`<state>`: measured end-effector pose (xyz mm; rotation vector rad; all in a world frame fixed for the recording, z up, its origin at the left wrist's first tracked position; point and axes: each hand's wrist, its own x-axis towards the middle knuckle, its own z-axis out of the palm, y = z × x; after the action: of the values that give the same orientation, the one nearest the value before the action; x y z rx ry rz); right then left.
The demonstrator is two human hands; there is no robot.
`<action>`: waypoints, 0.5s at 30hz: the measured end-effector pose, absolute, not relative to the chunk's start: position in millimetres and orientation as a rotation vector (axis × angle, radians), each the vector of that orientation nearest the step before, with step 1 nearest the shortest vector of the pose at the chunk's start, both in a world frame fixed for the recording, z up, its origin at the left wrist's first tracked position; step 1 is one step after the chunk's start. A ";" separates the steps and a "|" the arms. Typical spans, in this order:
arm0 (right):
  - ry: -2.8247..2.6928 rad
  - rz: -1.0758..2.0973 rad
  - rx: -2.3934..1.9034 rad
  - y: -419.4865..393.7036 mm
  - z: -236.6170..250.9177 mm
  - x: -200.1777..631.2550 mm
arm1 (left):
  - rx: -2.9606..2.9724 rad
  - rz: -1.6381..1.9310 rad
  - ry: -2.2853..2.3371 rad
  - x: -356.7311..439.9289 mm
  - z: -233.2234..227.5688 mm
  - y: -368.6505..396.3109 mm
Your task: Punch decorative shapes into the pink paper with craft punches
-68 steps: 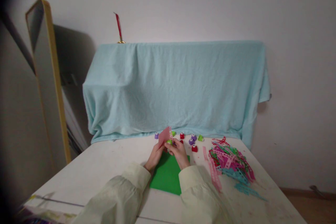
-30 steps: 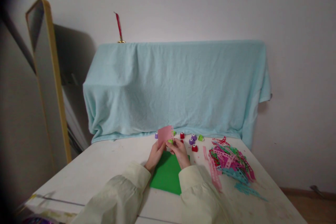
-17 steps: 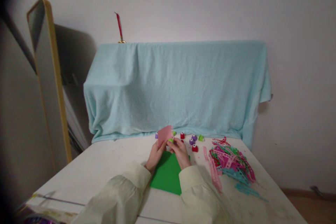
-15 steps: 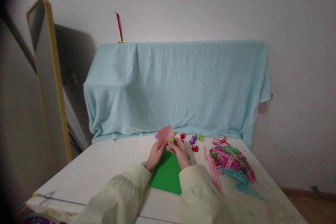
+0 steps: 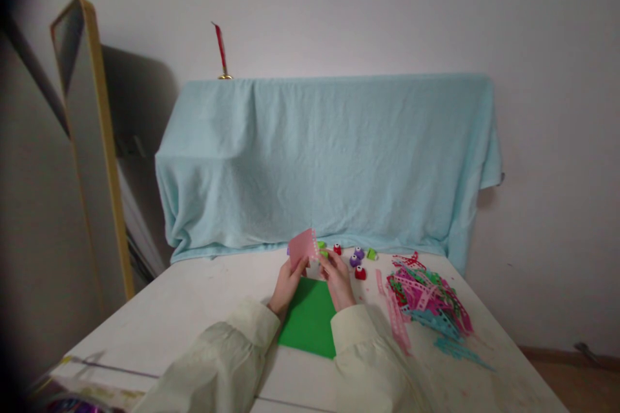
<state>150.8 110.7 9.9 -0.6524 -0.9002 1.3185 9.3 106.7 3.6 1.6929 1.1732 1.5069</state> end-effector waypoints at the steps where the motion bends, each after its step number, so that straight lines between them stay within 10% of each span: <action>1: -0.847 1.317 -0.644 112.6 9.2 153.2 | 1.688 1.514 1.190 8.8 2.8 107.5; 15: -0.635 1.417 -0.575 120.1 3.5 158.3 | 1.616 1.510 1.227 6.6 1.1 110.1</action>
<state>158.3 120.1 3.5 -0.5751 -0.6346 1.4173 6.6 110.1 1.1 1.6155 1.2269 1.5096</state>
